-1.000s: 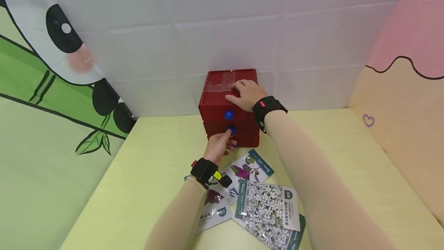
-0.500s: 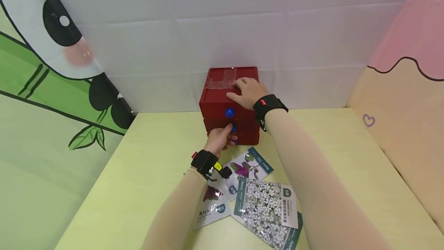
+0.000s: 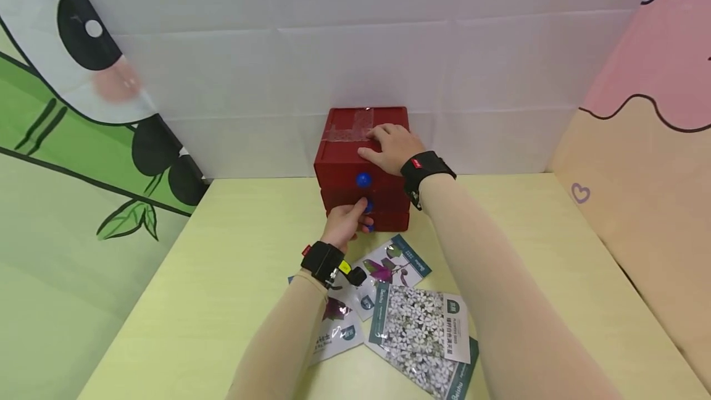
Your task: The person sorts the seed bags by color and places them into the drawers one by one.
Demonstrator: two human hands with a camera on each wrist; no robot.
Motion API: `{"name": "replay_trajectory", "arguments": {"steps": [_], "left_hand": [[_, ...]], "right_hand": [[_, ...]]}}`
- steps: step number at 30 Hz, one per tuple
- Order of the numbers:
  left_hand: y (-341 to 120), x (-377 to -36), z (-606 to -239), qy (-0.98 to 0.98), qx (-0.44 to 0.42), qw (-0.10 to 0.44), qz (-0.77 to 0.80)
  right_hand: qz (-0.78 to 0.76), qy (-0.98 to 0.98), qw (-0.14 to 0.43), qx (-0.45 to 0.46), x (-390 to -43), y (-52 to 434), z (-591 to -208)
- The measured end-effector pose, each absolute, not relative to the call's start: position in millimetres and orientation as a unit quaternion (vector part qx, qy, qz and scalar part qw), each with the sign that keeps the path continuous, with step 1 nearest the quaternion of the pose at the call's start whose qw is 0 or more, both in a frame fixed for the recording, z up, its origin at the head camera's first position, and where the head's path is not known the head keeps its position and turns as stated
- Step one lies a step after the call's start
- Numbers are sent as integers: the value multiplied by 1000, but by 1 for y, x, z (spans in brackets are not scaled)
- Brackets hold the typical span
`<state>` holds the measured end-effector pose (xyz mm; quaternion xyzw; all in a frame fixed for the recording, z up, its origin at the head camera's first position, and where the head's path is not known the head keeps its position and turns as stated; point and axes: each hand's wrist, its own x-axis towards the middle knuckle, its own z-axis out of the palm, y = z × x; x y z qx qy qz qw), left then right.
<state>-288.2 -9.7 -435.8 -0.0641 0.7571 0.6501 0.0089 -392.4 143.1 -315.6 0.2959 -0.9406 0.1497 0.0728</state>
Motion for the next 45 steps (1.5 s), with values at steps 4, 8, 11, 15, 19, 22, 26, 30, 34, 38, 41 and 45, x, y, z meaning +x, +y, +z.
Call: {"name": "replay_trajectory", "arguments": {"steps": [4,8,11,15,19,22,26,30,34,38,41,45], "left_hand": [[-10,-288,-434,757,-61,7,651],[-11,-288,-431,759,-62,2,648],[-12,-286,-431,762,-62,-5,644],[-12,-284,-432,764,-59,-9,642],[-11,-281,-432,761,-51,-9,647],[-12,-278,-432,758,-53,-13,650],[-14,-275,-433,753,-61,-17,655],[-15,-272,-432,752,-63,-20,656],[-16,-268,-432,755,-61,-23,652],[-17,-263,-433,756,-56,-21,652],[-18,-260,-433,757,-56,-18,650],[-19,-255,-433,764,-55,-10,643]], "right_hand": [[152,-940,71,297,-391,143,-313],[149,-941,67,297,-390,140,-308],[143,-942,64,297,-389,137,-308],[145,-942,62,295,-388,137,-308],[147,-941,71,295,-387,137,-307],[146,-941,72,297,-388,135,-307],[147,-941,62,299,-388,131,-308],[146,-942,61,297,-389,128,-307],[143,-942,60,298,-390,126,-306],[144,-942,59,297,-391,126,-306],[145,-941,57,300,-392,126,-307],[147,-940,51,304,-392,126,-307]]}}
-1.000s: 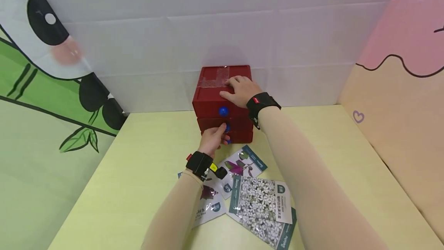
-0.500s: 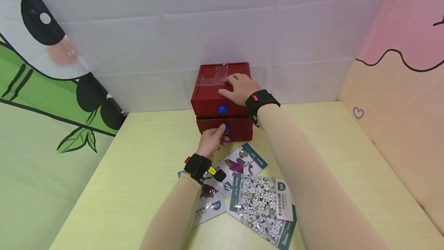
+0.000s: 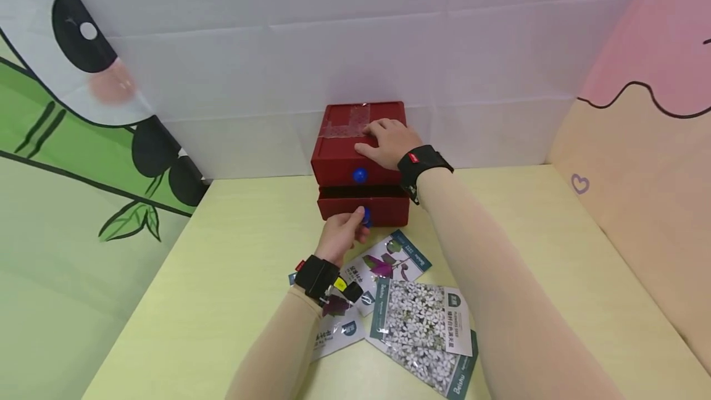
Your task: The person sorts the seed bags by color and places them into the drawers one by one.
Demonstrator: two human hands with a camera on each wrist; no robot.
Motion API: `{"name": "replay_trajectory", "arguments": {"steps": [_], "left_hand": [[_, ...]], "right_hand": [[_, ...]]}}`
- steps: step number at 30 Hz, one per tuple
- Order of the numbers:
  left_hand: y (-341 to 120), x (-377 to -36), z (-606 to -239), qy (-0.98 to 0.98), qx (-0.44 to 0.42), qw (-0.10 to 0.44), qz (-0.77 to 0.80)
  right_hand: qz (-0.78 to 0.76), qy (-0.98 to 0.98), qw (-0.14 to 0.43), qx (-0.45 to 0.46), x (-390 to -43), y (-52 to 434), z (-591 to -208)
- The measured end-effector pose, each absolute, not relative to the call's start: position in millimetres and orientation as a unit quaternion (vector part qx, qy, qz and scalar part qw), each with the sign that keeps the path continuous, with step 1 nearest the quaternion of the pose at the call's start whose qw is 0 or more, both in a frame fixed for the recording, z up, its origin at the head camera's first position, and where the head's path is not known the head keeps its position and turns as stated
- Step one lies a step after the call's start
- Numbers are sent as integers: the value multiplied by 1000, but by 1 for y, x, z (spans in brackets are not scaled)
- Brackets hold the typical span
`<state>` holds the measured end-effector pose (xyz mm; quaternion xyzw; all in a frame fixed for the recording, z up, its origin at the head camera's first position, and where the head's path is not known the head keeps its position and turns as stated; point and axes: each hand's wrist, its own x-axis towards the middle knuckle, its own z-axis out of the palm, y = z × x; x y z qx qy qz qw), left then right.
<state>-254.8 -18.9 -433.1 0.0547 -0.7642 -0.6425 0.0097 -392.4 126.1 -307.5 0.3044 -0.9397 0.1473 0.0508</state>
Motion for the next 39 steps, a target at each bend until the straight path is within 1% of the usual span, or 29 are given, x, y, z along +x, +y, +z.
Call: {"name": "replay_trajectory", "arguments": {"steps": [9,15,23,31,39], "left_hand": [[-28,-233,-436,-760,42,-10,-649],[-28,-233,-439,-758,36,-10,-651],[-24,-234,-439,-764,22,-9,-645],[-24,-223,-442,-761,24,-22,-647],[-26,-211,-443,-761,17,-25,-648]], "right_hand": [[154,-943,53,291,-372,122,-308],[154,-943,50,290,-377,122,-311],[155,-946,59,277,-380,131,-311],[150,-949,60,270,-381,130,-316],[155,-950,54,266,-377,128,-313]]}}
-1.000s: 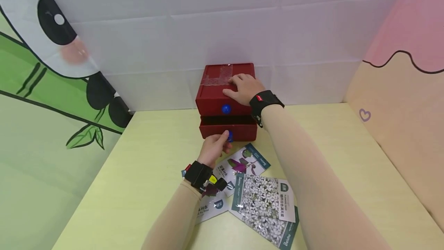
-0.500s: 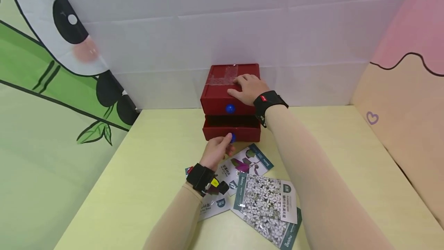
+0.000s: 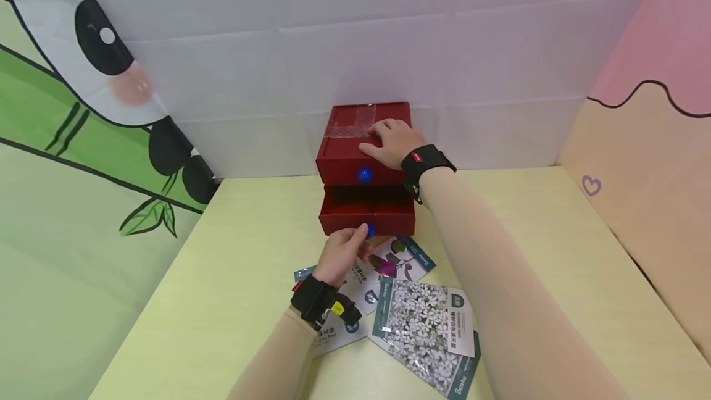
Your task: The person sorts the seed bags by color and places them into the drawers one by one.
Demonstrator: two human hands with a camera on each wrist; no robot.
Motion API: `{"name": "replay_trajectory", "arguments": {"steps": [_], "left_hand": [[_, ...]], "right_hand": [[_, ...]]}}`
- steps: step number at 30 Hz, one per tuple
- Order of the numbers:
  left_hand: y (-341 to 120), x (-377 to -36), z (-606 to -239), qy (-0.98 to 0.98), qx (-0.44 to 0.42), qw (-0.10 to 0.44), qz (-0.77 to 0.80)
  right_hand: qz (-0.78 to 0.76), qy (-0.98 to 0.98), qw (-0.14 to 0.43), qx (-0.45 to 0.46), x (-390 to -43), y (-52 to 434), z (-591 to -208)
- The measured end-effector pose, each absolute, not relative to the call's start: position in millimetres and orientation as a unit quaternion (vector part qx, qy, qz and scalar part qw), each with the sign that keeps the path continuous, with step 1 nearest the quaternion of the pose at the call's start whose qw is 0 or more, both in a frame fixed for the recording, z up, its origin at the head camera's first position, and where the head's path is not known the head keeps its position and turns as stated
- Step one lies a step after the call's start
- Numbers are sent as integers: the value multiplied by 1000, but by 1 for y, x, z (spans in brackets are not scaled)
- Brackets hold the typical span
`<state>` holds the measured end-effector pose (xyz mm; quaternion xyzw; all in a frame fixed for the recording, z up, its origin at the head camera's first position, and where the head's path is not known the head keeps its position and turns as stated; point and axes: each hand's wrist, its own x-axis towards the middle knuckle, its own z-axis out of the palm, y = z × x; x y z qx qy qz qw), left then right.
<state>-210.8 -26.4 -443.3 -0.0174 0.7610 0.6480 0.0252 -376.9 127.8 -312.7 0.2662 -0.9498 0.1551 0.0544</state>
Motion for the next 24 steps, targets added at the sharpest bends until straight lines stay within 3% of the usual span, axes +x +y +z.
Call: {"name": "replay_trajectory", "arguments": {"steps": [24], "left_hand": [[-50,-170,-442,798,22,40,601]], "right_hand": [[148,-950,53,270,-373,109,-312]]}}
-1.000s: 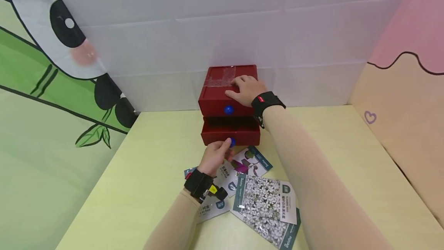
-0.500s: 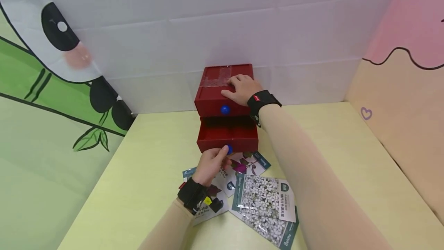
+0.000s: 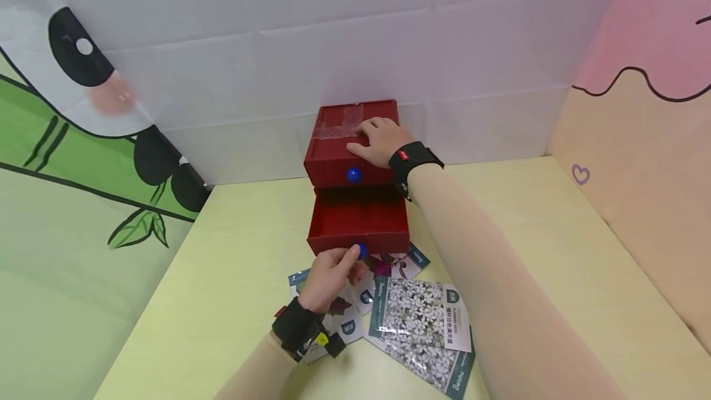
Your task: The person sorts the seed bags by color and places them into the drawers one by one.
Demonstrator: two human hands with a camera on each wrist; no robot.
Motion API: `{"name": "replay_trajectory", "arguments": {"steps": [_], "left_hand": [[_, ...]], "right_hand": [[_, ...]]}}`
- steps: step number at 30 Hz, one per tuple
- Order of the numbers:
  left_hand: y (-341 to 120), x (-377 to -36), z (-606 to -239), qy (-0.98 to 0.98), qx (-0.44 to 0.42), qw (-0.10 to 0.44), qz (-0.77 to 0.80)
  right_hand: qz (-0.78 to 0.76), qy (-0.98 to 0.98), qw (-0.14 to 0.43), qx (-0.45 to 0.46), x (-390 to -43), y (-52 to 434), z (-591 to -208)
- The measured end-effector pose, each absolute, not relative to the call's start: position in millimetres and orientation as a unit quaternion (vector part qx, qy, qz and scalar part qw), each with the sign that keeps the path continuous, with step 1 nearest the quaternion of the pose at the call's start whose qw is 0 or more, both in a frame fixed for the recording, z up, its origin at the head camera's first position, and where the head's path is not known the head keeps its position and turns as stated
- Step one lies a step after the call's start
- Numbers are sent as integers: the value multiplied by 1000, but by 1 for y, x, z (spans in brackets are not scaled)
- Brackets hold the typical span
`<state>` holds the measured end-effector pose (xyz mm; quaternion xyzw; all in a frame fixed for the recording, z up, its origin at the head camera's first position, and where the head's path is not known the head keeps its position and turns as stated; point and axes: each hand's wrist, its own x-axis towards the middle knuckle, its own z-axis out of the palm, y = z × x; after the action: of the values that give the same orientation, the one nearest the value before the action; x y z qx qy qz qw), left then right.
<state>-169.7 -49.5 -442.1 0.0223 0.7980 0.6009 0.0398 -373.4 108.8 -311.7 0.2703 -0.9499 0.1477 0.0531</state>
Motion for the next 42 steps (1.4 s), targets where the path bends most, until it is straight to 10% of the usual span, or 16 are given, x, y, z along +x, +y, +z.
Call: {"name": "replay_trajectory", "arguments": {"steps": [42], "left_hand": [[-79,-140,-451,817,56,69,570]], "right_hand": [[148,-950,42,271,-365,103,-305]]}}
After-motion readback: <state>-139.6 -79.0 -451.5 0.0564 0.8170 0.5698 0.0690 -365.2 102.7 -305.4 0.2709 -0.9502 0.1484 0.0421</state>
